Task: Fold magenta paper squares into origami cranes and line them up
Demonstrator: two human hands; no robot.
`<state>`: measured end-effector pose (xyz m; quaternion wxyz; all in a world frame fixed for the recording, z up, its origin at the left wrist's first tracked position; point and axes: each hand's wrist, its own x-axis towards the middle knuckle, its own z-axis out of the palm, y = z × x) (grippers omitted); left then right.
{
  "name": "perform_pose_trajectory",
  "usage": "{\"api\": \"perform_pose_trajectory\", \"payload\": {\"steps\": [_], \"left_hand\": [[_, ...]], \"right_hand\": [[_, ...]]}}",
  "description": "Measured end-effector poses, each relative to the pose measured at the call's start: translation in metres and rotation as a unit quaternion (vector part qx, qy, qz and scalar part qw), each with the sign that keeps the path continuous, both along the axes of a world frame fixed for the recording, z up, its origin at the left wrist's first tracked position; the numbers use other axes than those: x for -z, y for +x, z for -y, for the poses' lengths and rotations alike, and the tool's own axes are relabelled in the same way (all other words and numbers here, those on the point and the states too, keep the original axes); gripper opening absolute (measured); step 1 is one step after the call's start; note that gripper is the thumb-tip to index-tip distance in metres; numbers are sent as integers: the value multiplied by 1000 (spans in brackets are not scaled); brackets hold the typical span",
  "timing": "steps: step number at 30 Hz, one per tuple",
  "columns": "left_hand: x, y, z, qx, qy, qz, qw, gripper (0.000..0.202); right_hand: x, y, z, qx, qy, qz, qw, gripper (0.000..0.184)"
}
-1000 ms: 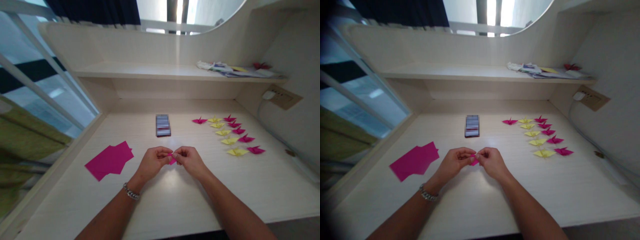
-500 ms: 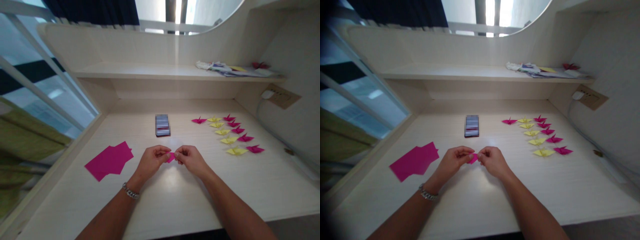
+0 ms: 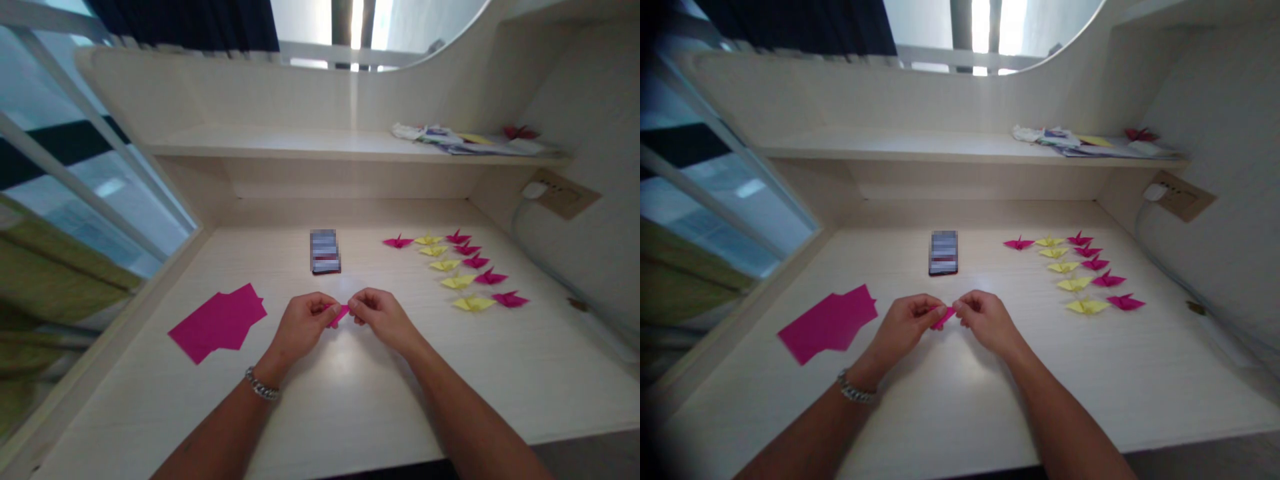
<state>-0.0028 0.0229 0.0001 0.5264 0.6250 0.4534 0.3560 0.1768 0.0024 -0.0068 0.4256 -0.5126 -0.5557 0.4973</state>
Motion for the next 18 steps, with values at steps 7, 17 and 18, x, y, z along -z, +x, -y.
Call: {"api": "perform_pose_trajectory", "payload": {"steps": [7,17,18], "left_hand": [[-8,4,4,5,-11,-2,1000,16],[0,-3,1,57,21,-42,997,17],[0,-4,2,64,28,-55,996,16]], "right_hand": [[2,-2,3,-9,23,68,997,25],[-12,-6,10,-41,82,162,982,14],[-13,-5,11,-44,85,170,981,13]]}}
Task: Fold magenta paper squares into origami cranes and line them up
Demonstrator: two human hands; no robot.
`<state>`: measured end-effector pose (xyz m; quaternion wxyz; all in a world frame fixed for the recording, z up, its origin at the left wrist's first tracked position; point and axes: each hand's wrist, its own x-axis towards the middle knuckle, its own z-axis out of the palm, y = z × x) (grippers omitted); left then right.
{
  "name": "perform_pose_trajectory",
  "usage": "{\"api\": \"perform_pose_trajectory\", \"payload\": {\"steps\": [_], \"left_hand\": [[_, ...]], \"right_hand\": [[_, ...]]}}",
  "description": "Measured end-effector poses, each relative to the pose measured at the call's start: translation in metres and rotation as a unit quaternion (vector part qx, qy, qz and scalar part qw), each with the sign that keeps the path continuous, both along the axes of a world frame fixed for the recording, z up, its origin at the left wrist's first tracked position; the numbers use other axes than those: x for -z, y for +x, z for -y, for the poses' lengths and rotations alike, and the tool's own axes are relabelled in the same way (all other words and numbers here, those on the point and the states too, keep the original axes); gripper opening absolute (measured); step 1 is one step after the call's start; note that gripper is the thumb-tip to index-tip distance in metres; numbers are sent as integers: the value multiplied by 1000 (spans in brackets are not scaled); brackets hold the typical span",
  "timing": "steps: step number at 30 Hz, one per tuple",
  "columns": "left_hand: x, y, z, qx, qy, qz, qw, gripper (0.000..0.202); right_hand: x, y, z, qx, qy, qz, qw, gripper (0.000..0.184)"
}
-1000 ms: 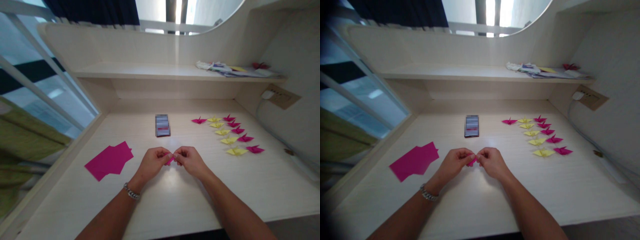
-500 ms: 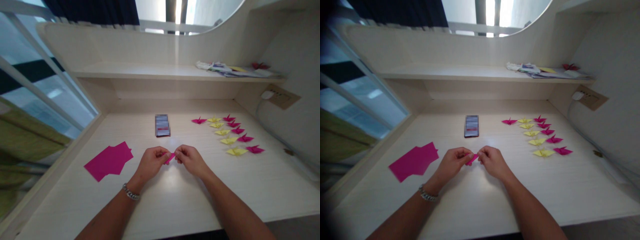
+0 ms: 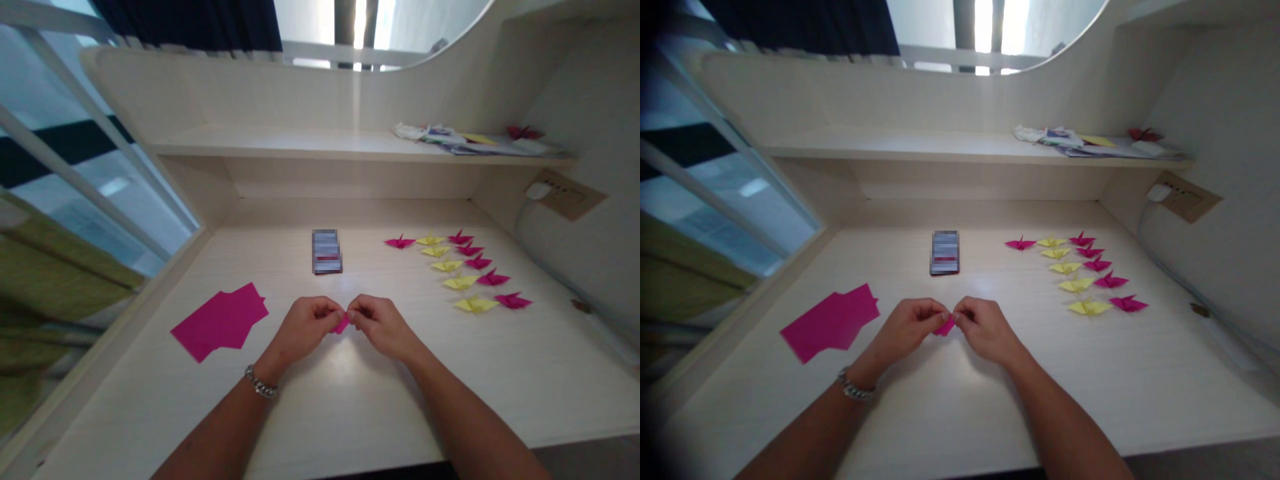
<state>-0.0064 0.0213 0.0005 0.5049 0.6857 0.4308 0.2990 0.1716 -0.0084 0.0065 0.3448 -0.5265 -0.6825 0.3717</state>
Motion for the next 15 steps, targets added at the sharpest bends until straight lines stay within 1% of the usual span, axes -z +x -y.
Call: {"api": "perform_pose_trajectory", "payload": {"steps": [4,6,8,9,11,13,15], "left_hand": [[-7,-4,2,26,42,-55,997,17],[-10,-8,1,44,48,-72,995,18],[-12,-14,-1,50,47,-81,994,18],[-12,-18,-3,46,46,-84,994,17],[-10,-23,-8,13,34,-80,996,13],[-8,-23,-11,-28,13,-40,999,12],[-6,-17,-10,-41,-5,10,999,16]], "right_hand": [[-3,6,0,-19,-13,1,1000,11],[-2,11,-1,-31,-26,-12,999,11],[-1,18,-3,-27,-39,-29,998,11],[-1,22,-4,-22,-46,-41,998,11],[0,30,-6,12,-52,-80,995,12],[1,34,-8,39,-46,-108,992,13],[0,33,-9,32,-49,-102,993,13]]}}
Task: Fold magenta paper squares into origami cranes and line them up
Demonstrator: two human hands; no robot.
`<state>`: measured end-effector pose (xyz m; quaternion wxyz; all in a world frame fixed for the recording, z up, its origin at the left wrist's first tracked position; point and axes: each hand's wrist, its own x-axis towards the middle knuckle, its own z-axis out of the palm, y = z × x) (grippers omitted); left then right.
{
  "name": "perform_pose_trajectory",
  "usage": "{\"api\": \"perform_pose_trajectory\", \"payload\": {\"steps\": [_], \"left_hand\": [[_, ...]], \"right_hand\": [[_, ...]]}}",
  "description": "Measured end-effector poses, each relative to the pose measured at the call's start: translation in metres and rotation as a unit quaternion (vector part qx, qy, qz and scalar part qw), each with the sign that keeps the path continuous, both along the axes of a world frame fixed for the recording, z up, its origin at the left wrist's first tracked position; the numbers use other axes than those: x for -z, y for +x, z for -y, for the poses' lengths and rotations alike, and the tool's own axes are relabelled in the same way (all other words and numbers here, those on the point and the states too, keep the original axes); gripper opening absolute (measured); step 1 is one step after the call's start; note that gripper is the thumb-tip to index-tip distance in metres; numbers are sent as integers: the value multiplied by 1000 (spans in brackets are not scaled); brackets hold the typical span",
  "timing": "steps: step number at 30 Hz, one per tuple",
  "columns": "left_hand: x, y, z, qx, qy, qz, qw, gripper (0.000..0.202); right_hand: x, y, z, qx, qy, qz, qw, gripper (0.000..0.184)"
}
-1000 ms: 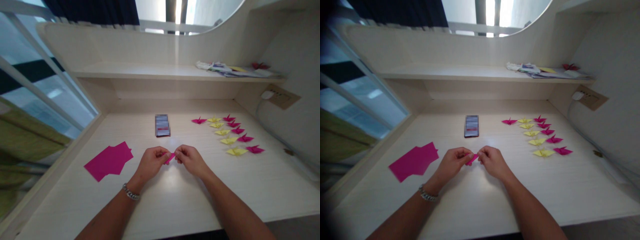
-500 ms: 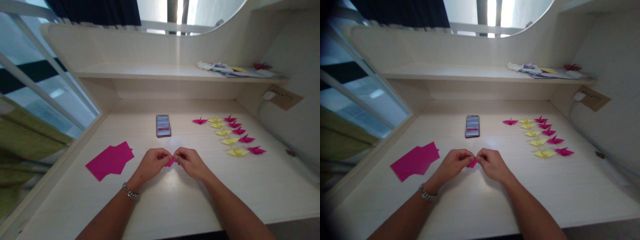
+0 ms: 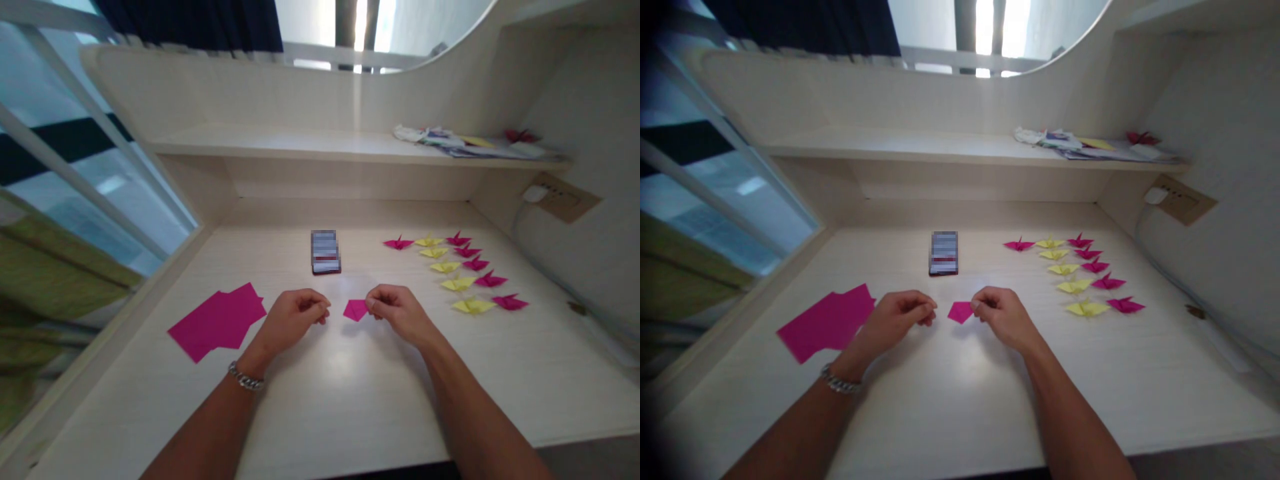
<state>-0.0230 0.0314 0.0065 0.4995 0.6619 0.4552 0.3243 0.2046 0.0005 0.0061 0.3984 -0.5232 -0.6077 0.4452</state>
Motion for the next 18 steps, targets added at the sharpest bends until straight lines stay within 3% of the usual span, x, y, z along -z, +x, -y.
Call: {"api": "perform_pose_trajectory", "payload": {"steps": [6,12,18], "left_hand": [[2,24,14,39,-2,25,999,21],[-3,21,18,48,85,-55,994,20],[-5,15,15,55,76,-48,994,18]], "right_hand": [[-1,-17,5,-25,13,40,999,13],[-2,-27,8,-43,53,115,991,14],[-3,-19,7,-43,16,114,992,16]]}}
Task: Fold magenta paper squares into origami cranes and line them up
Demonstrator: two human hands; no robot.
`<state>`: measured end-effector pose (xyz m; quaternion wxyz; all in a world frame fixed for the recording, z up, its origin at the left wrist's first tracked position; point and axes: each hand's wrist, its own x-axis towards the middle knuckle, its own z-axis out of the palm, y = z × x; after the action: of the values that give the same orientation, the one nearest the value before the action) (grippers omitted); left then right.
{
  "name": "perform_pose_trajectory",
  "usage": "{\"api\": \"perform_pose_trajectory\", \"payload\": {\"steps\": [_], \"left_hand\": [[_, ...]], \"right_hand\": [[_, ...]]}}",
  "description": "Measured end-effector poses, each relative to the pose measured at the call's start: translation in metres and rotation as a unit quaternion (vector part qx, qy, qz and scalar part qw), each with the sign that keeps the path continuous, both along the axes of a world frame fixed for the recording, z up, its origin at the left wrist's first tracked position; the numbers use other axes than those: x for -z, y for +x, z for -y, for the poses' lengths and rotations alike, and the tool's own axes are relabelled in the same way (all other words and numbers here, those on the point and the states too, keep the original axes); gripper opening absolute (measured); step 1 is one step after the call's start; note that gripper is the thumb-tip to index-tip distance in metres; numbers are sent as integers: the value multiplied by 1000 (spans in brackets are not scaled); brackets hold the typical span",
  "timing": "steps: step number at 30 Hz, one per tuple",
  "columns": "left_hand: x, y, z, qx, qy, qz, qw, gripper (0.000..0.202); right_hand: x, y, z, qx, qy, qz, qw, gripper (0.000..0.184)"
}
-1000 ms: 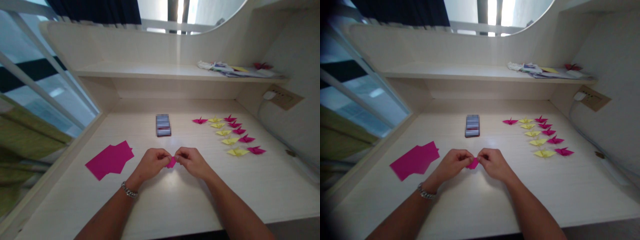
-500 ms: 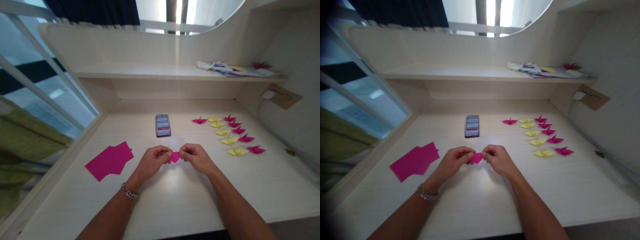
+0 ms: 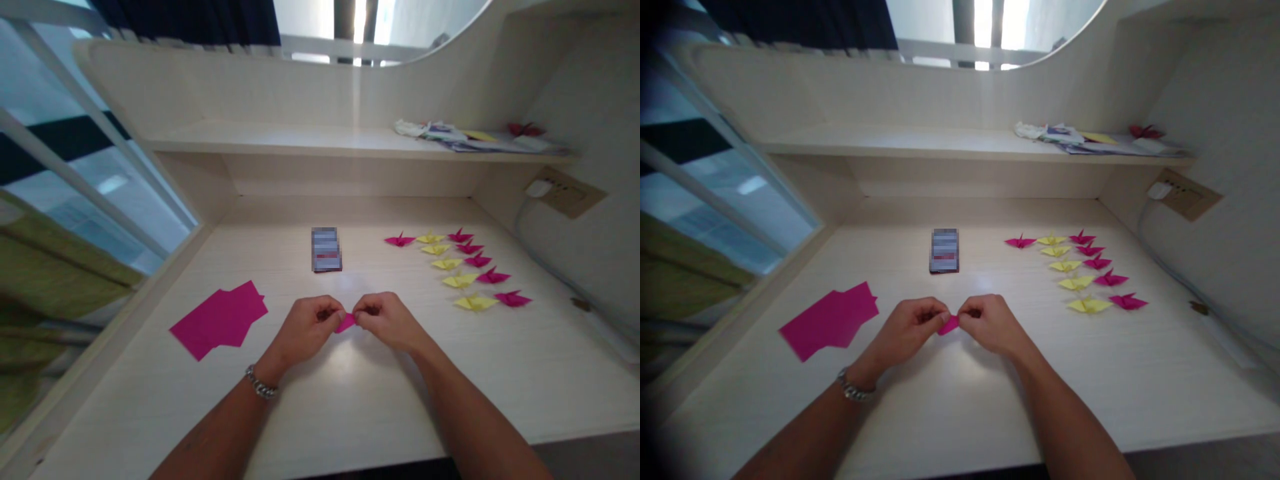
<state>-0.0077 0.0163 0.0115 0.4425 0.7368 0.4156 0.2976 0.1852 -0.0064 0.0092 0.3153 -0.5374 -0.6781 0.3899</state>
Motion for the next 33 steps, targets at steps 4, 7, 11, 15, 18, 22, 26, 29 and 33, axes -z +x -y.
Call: {"api": "perform_pose_trajectory", "payload": {"steps": [4,7,11,15,18,22,26,29,33], "left_hand": [[4,-10,-9,-58,-26,39,997,21],[4,-11,-12,-81,-47,56,994,21],[3,-2,-8,-57,-59,59,995,19],[4,3,-2,-16,-45,35,998,17],[4,0,-2,6,-18,-12,1000,17],[-2,-9,-6,9,-16,-50,999,14],[-1,-9,-9,-28,-52,6,998,12],[4,0,-6,-8,-75,37,997,15],[9,5,-3,14,-105,45,993,17]], "right_hand": [[3,17,-6,46,-33,-26,998,13],[5,18,-10,76,-34,-95,992,14],[9,1,-7,42,-24,-119,992,17],[12,-9,-2,20,3,-61,998,12],[11,-5,-2,-8,9,-28,1000,12],[7,11,-5,-1,-7,-37,999,13],[5,17,-7,19,-20,-51,998,15],[6,13,-5,-4,-20,-48,999,14],[10,7,-6,-14,-49,-95,994,19]]}}
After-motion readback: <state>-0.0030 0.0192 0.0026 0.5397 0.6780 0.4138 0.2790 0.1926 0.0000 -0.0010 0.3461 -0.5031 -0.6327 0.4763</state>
